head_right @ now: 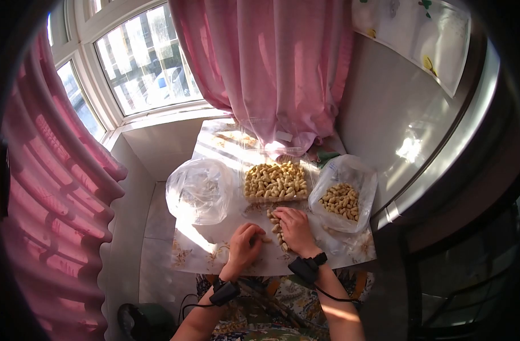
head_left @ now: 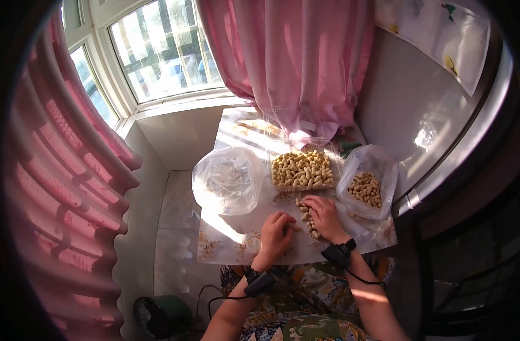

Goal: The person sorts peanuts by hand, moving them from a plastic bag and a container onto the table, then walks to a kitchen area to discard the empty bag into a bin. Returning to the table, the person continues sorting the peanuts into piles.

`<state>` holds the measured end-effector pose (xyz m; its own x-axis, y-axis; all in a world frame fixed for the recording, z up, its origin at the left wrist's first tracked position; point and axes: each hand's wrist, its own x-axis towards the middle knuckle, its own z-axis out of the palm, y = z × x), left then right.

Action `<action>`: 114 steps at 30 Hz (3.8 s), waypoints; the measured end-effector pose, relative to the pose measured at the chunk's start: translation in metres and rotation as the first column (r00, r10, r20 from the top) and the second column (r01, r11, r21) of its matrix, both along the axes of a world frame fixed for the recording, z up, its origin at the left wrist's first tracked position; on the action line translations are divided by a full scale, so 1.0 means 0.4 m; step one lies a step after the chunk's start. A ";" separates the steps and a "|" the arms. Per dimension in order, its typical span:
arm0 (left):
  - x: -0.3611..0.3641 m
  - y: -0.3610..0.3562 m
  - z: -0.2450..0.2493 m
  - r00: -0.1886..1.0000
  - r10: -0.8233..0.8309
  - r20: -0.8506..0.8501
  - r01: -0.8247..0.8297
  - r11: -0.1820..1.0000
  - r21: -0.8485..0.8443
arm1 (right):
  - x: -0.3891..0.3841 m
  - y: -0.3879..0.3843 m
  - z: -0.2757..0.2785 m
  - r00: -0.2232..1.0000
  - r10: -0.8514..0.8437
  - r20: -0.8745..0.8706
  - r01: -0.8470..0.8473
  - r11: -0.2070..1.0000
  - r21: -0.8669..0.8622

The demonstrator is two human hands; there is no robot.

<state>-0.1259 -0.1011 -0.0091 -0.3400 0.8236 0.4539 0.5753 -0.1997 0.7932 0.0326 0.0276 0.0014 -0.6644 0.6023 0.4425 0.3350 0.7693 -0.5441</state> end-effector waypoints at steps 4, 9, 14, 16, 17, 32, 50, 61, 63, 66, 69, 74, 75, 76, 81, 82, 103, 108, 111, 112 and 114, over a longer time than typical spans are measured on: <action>-0.003 0.000 -0.007 0.999 0.022 -0.029 -0.021 1.000 0.020 | 0.015 -0.016 -0.003 0.995 0.088 -0.044 -0.089 0.996 -0.022; -0.001 0.002 -0.015 1.000 0.012 -0.028 -0.011 0.999 0.032 | 0.071 -0.042 0.003 0.963 -0.149 -0.224 0.122 0.984 -0.130; 0.000 -0.005 0.002 1.000 -0.024 0.001 0.024 1.000 0.002 | 0.100 -0.060 -0.010 0.941 -0.232 -0.248 0.200 0.969 -0.147; -0.003 -0.006 0.002 0.999 -0.031 0.017 0.030 0.999 0.014 | 0.096 -0.062 -0.007 0.931 -0.262 -0.255 0.223 0.960 -0.171; -0.004 -0.006 0.001 0.999 -0.033 0.016 0.033 0.999 0.012 | 0.097 -0.062 -0.010 0.930 -0.265 -0.256 0.225 0.959 -0.173; -0.004 -0.003 0.002 0.999 0.014 -0.050 -0.012 0.999 0.032 | 0.100 -0.062 -0.026 0.914 -0.308 -0.265 0.248 0.939 -0.238; -0.006 -0.002 -0.003 0.998 0.019 -0.052 -0.018 0.999 0.031 | 0.098 -0.054 -0.051 0.905 -0.352 -0.239 0.297 0.925 -0.237; -0.006 -0.002 -0.002 0.999 0.015 -0.047 -0.013 0.999 0.037 | 0.092 -0.055 -0.039 0.929 -0.324 -0.178 0.298 0.941 -0.160; -0.007 -0.002 -0.004 0.999 0.013 -0.042 -0.012 0.999 0.036 | 0.092 -0.055 -0.043 0.926 -0.327 -0.187 0.296 0.939 -0.175; -0.006 -0.002 -0.003 0.999 0.014 -0.044 -0.012 0.999 0.037 | 0.095 -0.055 -0.037 0.927 -0.329 -0.181 0.300 0.939 -0.168; -0.006 -0.002 -0.004 0.999 0.014 -0.045 -0.012 0.999 0.038 | 0.095 -0.055 -0.036 0.931 -0.315 -0.185 0.293 0.946 -0.136; -0.006 -0.002 -0.002 0.999 0.014 -0.047 -0.013 0.999 0.031 | 0.094 -0.064 -0.029 0.923 -0.299 -0.241 0.241 0.939 -0.244; -0.006 -0.003 -0.002 0.999 0.010 -0.037 -0.009 1.000 0.024 | 0.093 -0.066 -0.027 0.918 -0.306 -0.253 0.249 0.940 -0.234; -0.005 -0.003 -0.003 1.000 0.007 -0.026 -0.006 1.000 0.018 | 0.092 -0.067 -0.027 0.912 -0.313 -0.265 0.258 0.940 -0.224; -0.007 -0.001 -0.011 0.999 0.014 -0.047 -0.012 0.999 0.034 | 0.094 -0.062 -0.037 0.902 -0.330 -0.279 0.274 0.936 -0.222; -0.007 0.000 -0.011 0.999 0.010 -0.041 -0.008 0.999 0.033 | 0.094 -0.061 -0.038 0.895 -0.338 -0.291 0.277 0.932 -0.233; -0.007 -0.002 -0.005 0.998 0.013 -0.062 -0.010 0.999 0.036 | 0.091 -0.052 -0.052 0.934 -0.318 -0.162 0.305 0.947 -0.101; -0.007 -0.001 -0.007 0.998 0.013 -0.058 -0.011 0.999 0.033 | 0.093 -0.050 -0.060 0.929 -0.319 -0.189 0.276 0.935 -0.221; -0.007 0.000 -0.008 0.998 0.016 -0.062 -0.014 0.999 0.035 | 0.093 -0.048 -0.058 0.932 -0.318 -0.172 0.293 0.943 -0.156; -0.007 0.000 -0.009 0.999 0.012 -0.049 -0.011 0.999 0.030 | 0.092 -0.048 -0.058 0.933 -0.315 -0.172 0.298 0.947 -0.121; -0.007 0.001 -0.011 0.998 0.017 -0.056 -0.015 0.999 0.037 | 0.094 -0.048 -0.060 0.939 -0.306 -0.156 0.290 0.950 -0.116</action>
